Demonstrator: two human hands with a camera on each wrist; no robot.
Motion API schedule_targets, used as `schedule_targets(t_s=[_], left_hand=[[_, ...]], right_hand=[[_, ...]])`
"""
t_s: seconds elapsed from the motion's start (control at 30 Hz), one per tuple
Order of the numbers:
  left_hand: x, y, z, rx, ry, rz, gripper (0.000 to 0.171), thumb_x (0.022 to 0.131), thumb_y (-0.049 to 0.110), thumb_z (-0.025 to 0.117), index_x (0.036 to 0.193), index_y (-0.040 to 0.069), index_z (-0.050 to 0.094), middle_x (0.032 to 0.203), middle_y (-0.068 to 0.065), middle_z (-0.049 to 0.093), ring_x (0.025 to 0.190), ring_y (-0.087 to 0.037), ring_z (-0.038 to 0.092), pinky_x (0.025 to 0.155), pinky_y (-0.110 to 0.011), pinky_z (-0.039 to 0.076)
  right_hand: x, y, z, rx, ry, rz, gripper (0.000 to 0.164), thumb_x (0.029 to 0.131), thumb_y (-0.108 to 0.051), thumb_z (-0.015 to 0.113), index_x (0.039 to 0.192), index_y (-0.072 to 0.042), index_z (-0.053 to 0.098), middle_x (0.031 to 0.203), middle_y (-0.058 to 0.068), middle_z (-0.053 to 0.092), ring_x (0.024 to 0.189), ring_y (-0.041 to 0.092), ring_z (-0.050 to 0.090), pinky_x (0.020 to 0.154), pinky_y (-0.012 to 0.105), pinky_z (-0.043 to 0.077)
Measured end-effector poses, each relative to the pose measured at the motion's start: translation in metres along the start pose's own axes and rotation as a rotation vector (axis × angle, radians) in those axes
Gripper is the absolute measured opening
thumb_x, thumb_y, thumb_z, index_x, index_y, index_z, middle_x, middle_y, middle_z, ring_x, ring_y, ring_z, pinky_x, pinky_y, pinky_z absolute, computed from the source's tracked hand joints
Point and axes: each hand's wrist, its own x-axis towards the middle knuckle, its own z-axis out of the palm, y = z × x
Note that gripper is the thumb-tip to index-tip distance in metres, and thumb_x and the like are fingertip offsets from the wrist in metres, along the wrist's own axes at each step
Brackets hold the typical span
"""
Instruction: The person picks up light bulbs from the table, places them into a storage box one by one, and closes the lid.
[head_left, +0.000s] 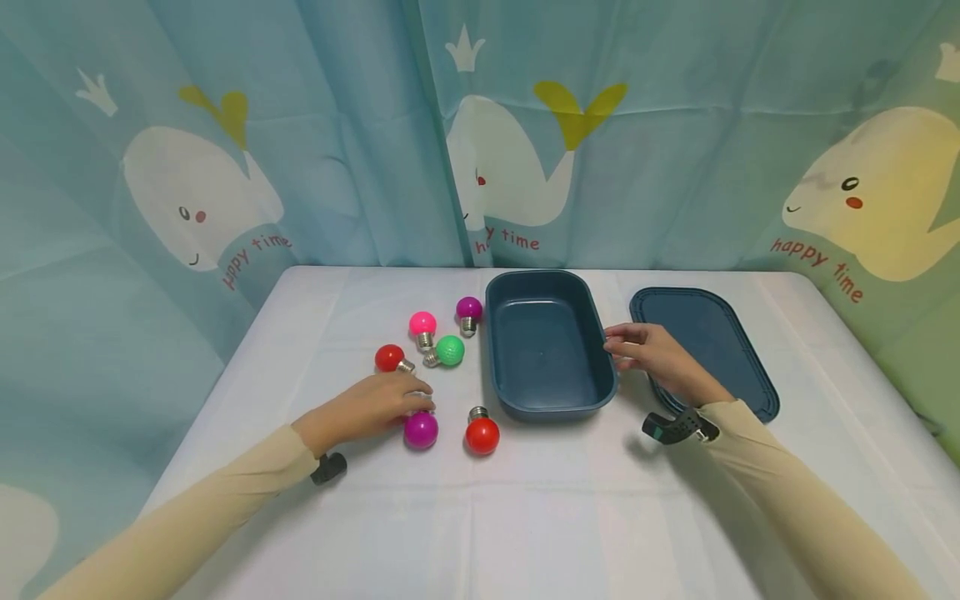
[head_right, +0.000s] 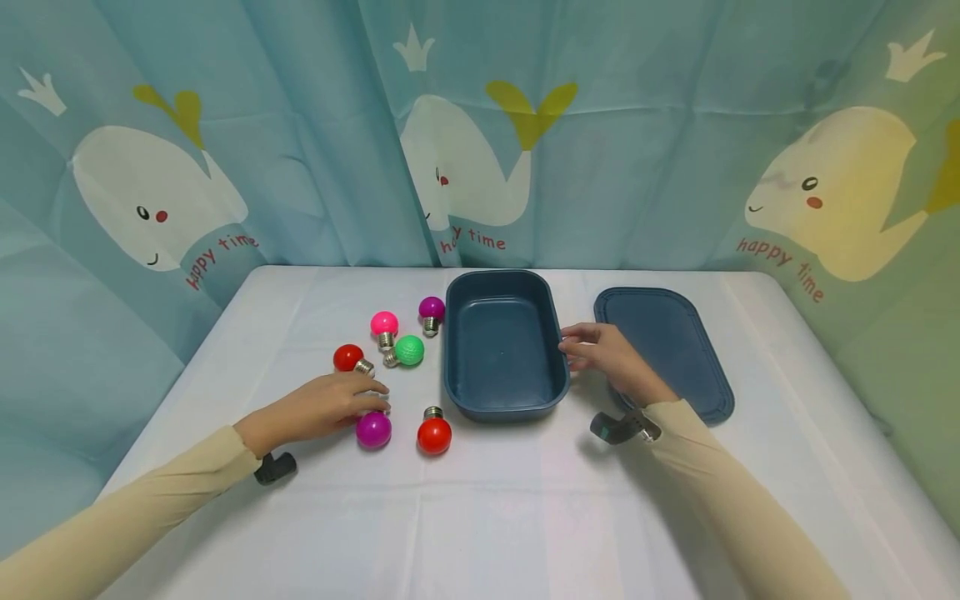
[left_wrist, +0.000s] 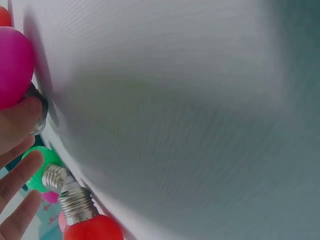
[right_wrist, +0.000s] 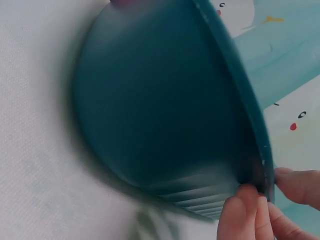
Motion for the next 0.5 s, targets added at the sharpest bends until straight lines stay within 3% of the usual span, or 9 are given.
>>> schedule_targets(t_s=[0.3,0.5], left_hand=[[-0.0052,0.0008,0.0023,-0.05,0.05,0.009,0.035,0.075,0.01,0.077,0.108,0.012,0.067,0.103,0.0,0.07,0.1,-0.017,0.064,0.088,-0.033,0.054],[-0.0089,0.0019,0.0039,-0.047,0.046,-0.02,0.031,0.077,0.021,0.076,0.104,0.01,0.066,0.099,-0.001,0.069,0.096,-0.016,0.064,0.086,-0.033,0.054]], right_hand=[[-0.0003,-0.0041,-0.0042,0.022,-0.056,-0.013,0.05,0.091,-0.008,0.057,0.131,0.016,0.038,0.091,-0.01,0.06,0.079,-0.001,0.062,0.073,0.02,0.055],[-0.0005,-0.0053,-0.0051,0.007,-0.075,-0.017,0.051,0.09,-0.005,0.058,0.132,0.015,0.037,0.089,-0.005,0.057,0.079,0.0,0.063,0.073,0.023,0.056]])
